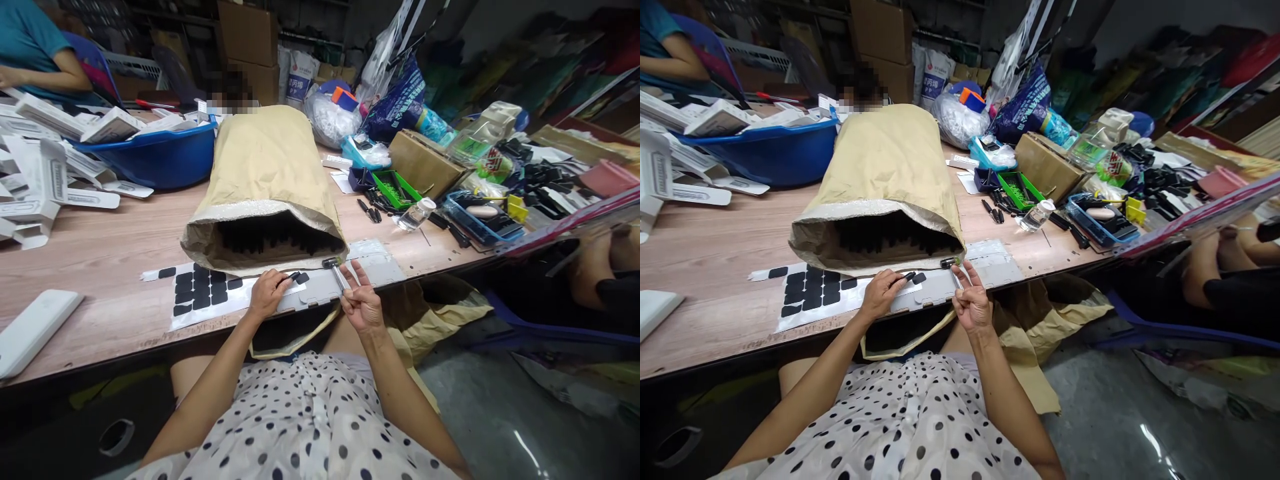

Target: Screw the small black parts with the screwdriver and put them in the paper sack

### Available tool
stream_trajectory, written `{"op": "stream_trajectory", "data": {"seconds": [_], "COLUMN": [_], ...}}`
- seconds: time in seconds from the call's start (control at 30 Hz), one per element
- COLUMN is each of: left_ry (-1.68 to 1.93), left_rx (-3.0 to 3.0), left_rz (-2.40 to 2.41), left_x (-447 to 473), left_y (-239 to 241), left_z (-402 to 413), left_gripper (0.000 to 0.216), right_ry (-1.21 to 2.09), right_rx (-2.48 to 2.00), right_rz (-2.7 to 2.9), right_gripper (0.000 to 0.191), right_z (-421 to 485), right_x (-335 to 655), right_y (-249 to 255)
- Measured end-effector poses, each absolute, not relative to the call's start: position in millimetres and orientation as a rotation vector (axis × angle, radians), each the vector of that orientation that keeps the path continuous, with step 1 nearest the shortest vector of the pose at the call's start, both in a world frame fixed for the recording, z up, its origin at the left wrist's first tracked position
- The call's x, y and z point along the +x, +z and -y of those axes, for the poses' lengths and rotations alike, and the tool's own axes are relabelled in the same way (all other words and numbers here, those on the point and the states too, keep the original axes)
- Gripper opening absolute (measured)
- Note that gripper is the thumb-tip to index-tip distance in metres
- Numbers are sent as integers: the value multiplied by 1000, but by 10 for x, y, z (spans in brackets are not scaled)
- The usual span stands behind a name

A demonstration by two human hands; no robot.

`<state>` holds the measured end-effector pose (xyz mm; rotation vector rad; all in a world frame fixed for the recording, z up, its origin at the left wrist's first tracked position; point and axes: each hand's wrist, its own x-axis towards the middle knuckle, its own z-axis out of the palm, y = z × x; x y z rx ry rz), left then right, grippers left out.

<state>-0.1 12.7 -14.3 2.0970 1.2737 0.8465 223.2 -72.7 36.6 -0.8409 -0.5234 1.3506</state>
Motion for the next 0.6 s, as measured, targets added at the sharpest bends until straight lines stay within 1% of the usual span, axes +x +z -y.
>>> {"op": "stream_trajectory", "data": {"seconds": [0.17, 0.23, 0.33, 0.47, 0.53, 0.6], "left_ry": [992, 908, 522, -86, -256, -325], "left_rx": [2098, 2146, 2192, 2065, 1970, 1903], "left_rz": [-1065, -947, -1025, -1439, -1587, -1668], "left_x": [-51, -97, -151, -135, -106, -83], "left_y": [-37, -17, -50, -122, -141, -158], "left_z": [139, 380, 725, 881, 840, 782], "left_gripper": [27, 29, 30, 29, 30, 29], "right_ry": [1394, 1424, 1459, 1500, 1517, 1523], "right_rx": [-817, -809, -813, -821, -832, -842], "right_rz": [534, 532, 501, 471, 474, 478], "right_gripper": [64, 60, 47, 42, 42, 41], "right_z": [767, 803, 863, 918, 934, 948], "right_x": [2243, 2263, 2276, 2230, 2199, 2179], "right_y": [295, 281, 251, 180, 144, 119]}}
